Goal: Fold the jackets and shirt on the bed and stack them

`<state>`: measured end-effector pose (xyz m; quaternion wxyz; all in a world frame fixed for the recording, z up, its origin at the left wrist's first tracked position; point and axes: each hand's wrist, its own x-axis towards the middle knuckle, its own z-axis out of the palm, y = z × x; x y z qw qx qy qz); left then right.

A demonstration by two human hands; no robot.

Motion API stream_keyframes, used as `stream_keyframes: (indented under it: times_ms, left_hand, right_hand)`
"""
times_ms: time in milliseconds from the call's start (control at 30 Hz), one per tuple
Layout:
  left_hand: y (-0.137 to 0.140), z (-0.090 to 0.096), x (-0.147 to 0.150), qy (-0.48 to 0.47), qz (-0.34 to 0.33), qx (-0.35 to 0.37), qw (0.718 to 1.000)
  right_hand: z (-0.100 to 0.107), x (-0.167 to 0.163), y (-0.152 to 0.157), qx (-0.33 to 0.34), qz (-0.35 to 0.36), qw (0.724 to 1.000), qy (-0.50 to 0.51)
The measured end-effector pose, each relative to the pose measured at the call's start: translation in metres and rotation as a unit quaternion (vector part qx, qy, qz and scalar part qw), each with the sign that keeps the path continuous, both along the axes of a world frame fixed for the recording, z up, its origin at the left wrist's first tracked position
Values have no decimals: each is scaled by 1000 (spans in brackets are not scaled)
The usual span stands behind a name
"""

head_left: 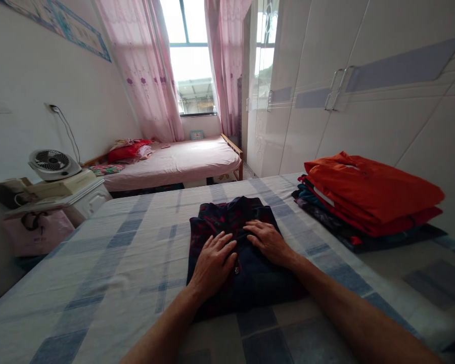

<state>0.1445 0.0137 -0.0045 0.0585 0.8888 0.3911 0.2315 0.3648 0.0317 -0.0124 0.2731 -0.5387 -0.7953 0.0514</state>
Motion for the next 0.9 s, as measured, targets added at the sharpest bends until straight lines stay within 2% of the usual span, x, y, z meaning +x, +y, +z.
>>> stream_keyframes:
  times_ms: [67,133,167,233,367,467,567,667,733,833,900]
  left_hand:
    - [-8,5,0,-24,-61,13,998]
    - [-16,10,1,-14,-128,11,992]
    - [-19,12,2,2,-155,2,988]
    - [-23,15,4,38,-190,-27,981]
    - [-24,18,8,61,-214,-91,971]
    - [-24,19,8,61,-217,-106,968]
    - [-24,20,8,62,-213,-107,969]
    - [-24,20,8,65,-211,-114,969]
    - [-24,19,8,64,-210,-118,968]
    - [-23,16,8,57,-211,-117,969]
    - [-23,15,8,51,-211,-113,970]
  right_hand:
    - [9,8,10,25,-44,998,39]
    - [20,16,24,52,-106,993,26]
    - [25,19,33,52,-126,991,1]
    - [33,23,50,11,-124,991,-47]
    - [41,20,80,-82,-60,994,-49]
    - [38,13,95,-74,-53,996,-16]
    - [29,7,104,-61,-78,995,-1]
    - [25,4,105,-42,-116,992,-2]
    - [30,4,99,-21,-138,990,2]
    - [38,4,78,53,-147,988,5]
    - [33,4,61,90,-128,987,-20]
